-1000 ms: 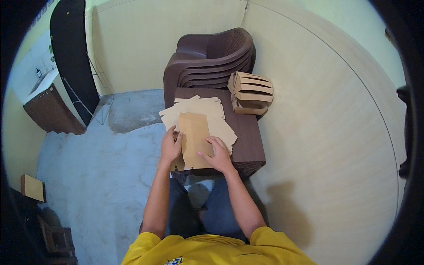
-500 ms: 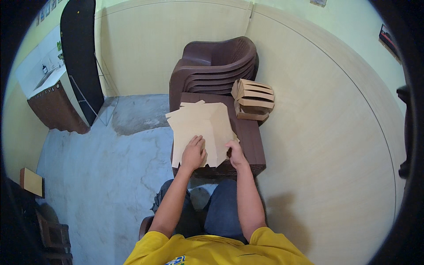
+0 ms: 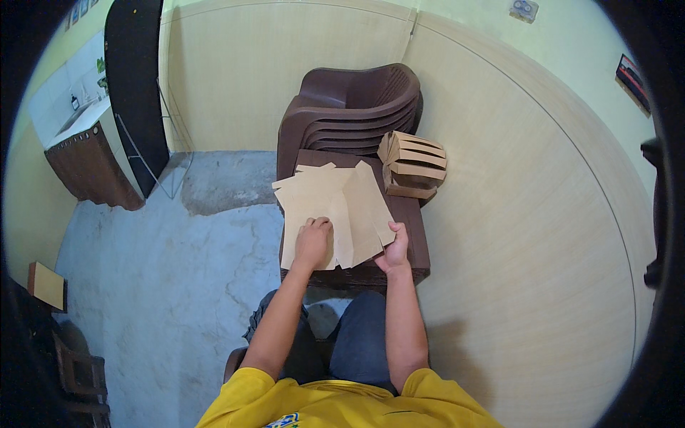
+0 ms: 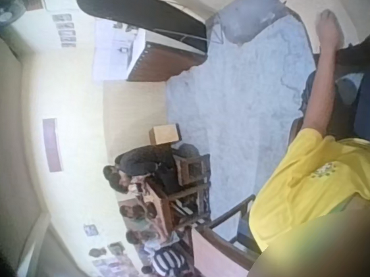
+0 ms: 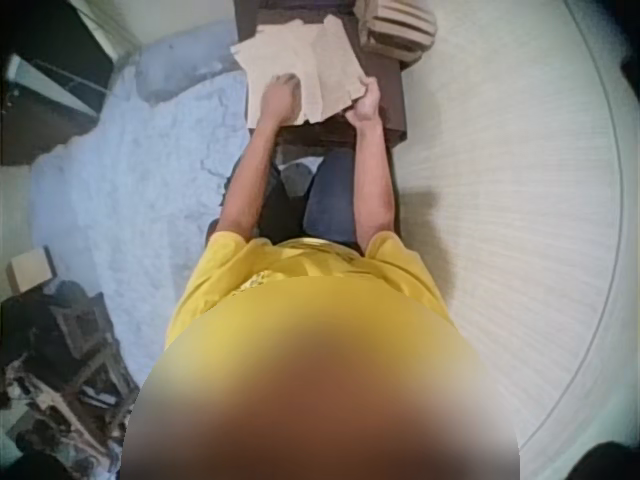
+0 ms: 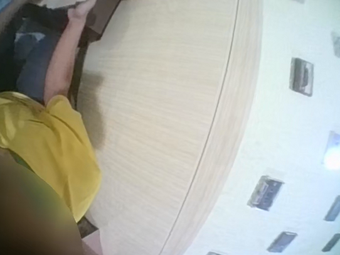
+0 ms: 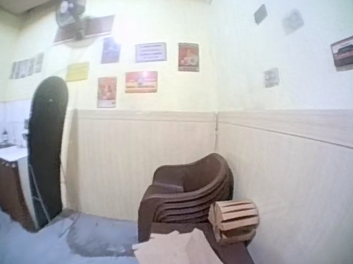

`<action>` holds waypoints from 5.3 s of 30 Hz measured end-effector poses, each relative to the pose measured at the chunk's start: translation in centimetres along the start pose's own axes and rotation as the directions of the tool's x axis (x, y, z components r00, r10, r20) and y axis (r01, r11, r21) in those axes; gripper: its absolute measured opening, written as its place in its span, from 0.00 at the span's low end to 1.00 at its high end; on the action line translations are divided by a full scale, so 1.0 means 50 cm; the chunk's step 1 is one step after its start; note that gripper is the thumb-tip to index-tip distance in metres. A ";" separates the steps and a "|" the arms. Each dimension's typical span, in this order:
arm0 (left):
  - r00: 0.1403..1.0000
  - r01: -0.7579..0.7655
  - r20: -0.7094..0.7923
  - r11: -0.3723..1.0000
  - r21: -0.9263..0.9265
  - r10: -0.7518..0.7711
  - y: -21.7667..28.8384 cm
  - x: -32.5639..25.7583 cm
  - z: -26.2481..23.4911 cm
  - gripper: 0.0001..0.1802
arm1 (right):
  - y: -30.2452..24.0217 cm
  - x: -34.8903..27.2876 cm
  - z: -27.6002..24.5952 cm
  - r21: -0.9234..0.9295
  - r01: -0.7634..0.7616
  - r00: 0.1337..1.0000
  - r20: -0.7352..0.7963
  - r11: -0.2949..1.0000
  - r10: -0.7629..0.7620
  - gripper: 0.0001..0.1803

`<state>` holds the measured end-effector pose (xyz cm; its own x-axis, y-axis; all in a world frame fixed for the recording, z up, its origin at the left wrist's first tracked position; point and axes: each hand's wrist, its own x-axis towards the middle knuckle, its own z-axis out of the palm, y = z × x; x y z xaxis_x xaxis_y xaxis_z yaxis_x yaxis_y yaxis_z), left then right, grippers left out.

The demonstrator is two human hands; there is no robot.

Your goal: The person folds flat cardboard pieces into small boxes by hand, tucking flaps and securing edges. They place each completed box onto a growing stack on the table.

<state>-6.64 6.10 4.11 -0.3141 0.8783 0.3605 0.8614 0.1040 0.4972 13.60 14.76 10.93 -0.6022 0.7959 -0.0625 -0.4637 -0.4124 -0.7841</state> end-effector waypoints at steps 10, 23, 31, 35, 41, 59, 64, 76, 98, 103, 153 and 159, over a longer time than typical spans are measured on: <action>0.997 -0.058 -0.060 0.992 -0.116 0.051 -0.018 0.005 -0.010 0.12 | 0.078 0.023 0.035 -0.074 0.074 0.997 0.007 0.994 -0.074 0.44; 0.948 -0.042 -0.304 0.911 -0.410 -0.093 -0.194 -0.017 0.152 0.22 | 0.219 0.044 0.054 -0.572 0.148 0.956 0.291 0.807 0.031 0.54; 0.940 0.269 -0.180 0.954 -0.135 -0.290 -0.249 -0.053 -0.162 0.22 | 0.244 0.033 0.121 -0.985 0.131 0.988 0.140 0.111 0.071 0.56; 0.877 0.275 -0.377 0.955 -0.114 -0.298 -0.208 -0.032 -0.251 0.20 | 0.247 0.006 0.173 -0.954 0.121 0.990 0.095 -0.274 0.107 0.62; 0.985 -0.160 0.044 0.979 -0.128 0.167 -0.094 0.079 -0.086 0.24 | 0.234 0.002 0.142 -0.962 0.265 0.963 0.267 -0.061 -0.041 0.53; 0.971 -0.152 0.214 0.970 0.189 0.110 -0.104 0.061 -0.019 0.29 | 0.151 0.227 0.066 -0.979 -0.123 0.899 -0.039 -0.165 -0.435 0.21; 0.971 -0.138 0.219 0.971 0.193 0.094 -0.096 0.059 -0.022 0.30 | 0.162 0.247 0.077 -0.959 -0.210 0.905 -0.117 -0.192 -0.409 0.20; 0.953 0.193 -0.282 0.942 0.274 -0.113 -0.086 0.029 -0.104 0.36 | 0.198 0.048 0.027 -0.924 0.194 0.931 0.279 -0.331 -0.233 0.39; 0.964 0.153 0.263 0.713 -0.685 0.046 -0.035 0.027 -0.023 0.32 | 0.188 0.068 -0.040 -0.943 0.323 0.907 0.286 0.076 -0.311 0.25; 0.996 0.086 0.040 0.980 -0.177 -0.081 0.064 -0.033 0.058 0.32 | 0.161 0.069 -0.099 0.045 0.202 0.921 -0.348 0.978 -0.174 0.30; 0.988 0.065 0.131 0.987 0.148 -0.085 0.081 -0.025 0.009 0.29 | 0.014 0.047 -0.019 -0.960 -0.219 0.814 -0.277 0.172 -0.511 0.25; 0.981 0.070 0.162 0.973 0.221 -0.107 0.091 -0.026 0.008 0.31 | -0.002 0.079 -0.012 -0.943 -0.330 0.865 -0.321 0.045 -0.385 0.29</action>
<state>-2.15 5.64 5.58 -0.3362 0.9259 0.1726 0.9041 0.2659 0.3344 11.64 18.20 10.39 -0.1339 0.9898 0.0494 0.7903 0.1368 -0.5972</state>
